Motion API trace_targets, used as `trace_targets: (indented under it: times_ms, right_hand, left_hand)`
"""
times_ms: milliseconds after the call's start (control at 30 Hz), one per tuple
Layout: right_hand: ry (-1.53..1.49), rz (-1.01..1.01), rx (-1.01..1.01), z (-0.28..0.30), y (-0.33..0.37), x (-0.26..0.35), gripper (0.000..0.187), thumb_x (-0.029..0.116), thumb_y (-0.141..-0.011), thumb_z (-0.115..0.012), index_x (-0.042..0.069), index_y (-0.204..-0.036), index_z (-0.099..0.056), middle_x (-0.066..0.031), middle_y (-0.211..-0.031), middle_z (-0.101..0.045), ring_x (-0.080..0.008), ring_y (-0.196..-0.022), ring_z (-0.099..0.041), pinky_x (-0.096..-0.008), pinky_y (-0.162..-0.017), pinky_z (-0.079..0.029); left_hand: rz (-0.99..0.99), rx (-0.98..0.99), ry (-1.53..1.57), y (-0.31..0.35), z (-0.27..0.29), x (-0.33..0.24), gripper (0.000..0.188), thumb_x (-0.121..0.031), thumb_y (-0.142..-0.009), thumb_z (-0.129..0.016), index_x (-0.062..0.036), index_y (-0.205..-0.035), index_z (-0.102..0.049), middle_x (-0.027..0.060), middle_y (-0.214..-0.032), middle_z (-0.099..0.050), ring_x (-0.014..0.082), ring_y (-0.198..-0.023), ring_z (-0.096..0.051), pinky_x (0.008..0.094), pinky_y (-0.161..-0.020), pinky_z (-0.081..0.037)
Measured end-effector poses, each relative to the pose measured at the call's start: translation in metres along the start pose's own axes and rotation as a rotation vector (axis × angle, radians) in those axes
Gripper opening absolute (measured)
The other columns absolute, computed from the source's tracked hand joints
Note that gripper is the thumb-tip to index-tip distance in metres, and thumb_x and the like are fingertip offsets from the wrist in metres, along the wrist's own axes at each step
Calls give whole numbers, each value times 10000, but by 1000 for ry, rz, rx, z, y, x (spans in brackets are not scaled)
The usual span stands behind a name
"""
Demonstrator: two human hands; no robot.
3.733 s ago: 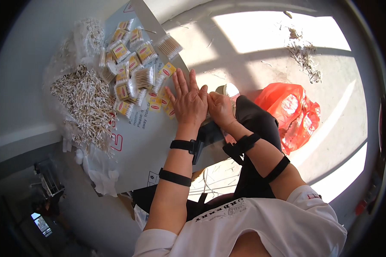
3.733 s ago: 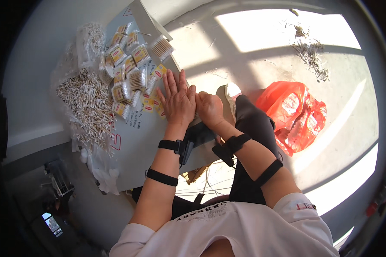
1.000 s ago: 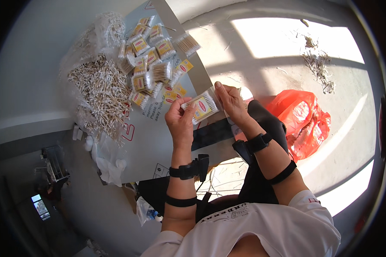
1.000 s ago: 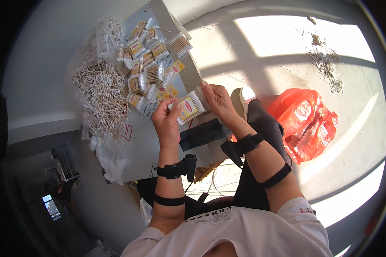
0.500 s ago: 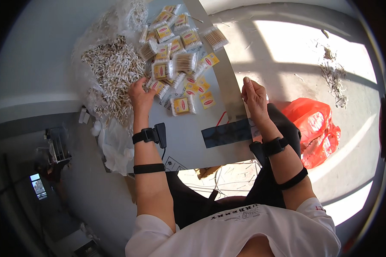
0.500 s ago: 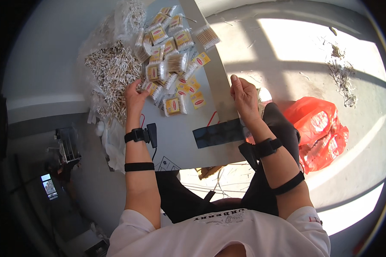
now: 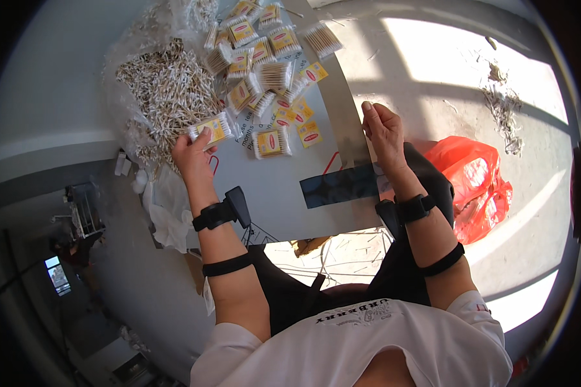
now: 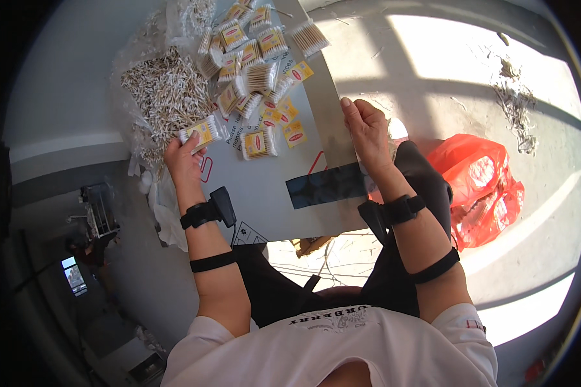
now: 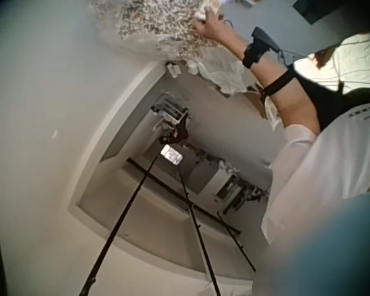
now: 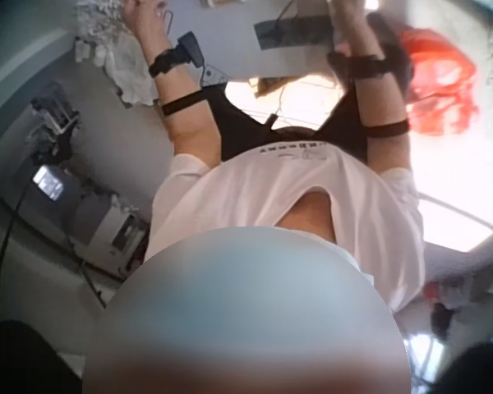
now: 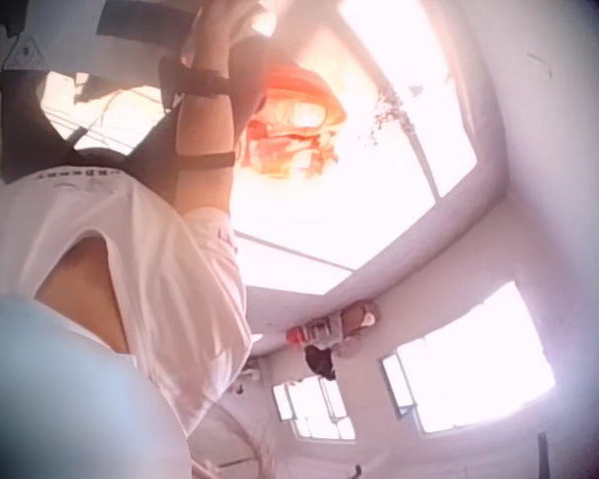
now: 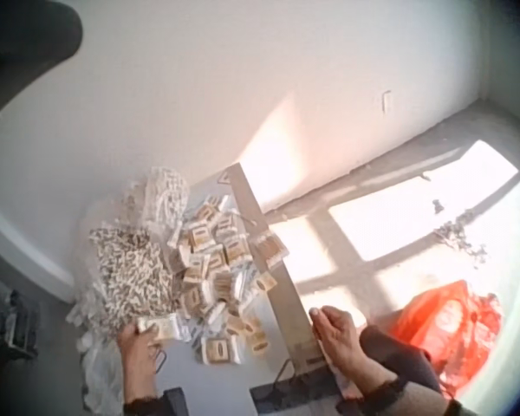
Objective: Organizing and handling small individual packets of cotton swabs at a desk workspace.
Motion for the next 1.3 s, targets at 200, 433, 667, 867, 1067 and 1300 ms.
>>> trace_targets:
  times_ms: [200, 433, 667, 867, 1067, 1300]
  right_hand:
    - [-134, -56, 137, -15, 11, 15, 506, 470, -919, -505, -17, -820, -597, -33, -692, -581, -92, -624, -489, -217, -579, -410]
    - [-26, -5, 40, 0, 2, -2, 441, 385, -902, -575, -38, -776, -588, -3, -603, -506, -82, -561, -435, -265, -508, -386]
    - [526, 39, -263, 20, 16, -7, 240, 206, -885, -601, -22, -816, -566, -121, -574, -513, -195, -511, -451, -330, -513, -395]
    - [485, 119, -180, 10, 19, -24, 303, 311, -863, -561, 29, -754, -556, -219, -698, -589, -417, -679, -575, -449, -600, -455]
    - [475, -9, -31, 10, 13, -33, 355, 336, -857, -566, 10, -716, -559, -223, -656, -564, -417, -634, -559, -428, -555, -435]
    - [588, 164, -98, 4, 15, -6, 292, 279, -849, -559, 38, -686, -556, -212, -645, -565, -405, -644, -568, -456, -558, -438]
  left_hand:
    - [48, 269, 453, 82, -111, -3, 241, -51, -792, -694, -14, -992, -563, 98, -950, -639, 194, -791, -638, 325, -626, -528]
    - [175, 351, 474, 131, -204, 27, 230, -42, -790, -705, 15, -953, -554, 86, -889, -622, 163, -760, -612, 313, -658, -523]
    - [-415, 74, 26, 108, -192, -12, 248, -169, -948, -483, 34, -1090, -500, 155, -1098, -541, 226, -938, -540, 328, -838, -450]
    - [-996, 144, -789, 144, -277, -25, 489, -395, -987, -300, -29, -1271, -457, 161, -1333, -444, 317, -1282, -355, 416, -1070, -250]
    - [-789, 353, -276, 133, -263, -18, 573, -473, -967, -296, -14, -1286, -427, 208, -1355, -409, 369, -1334, -280, 476, -1100, -170]
    - [-838, 252, -396, 120, -268, -22, 549, -452, -972, -300, 0, -1241, -454, 220, -1310, -446, 387, -1310, -312, 470, -1087, -213]
Point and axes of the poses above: each hand's wrist, its own y-axis away from the middle knuckle, its own z-axis out of the back of the hand, x = y × z, the point moved 9 cm from there along -y, towards the middle knuckle
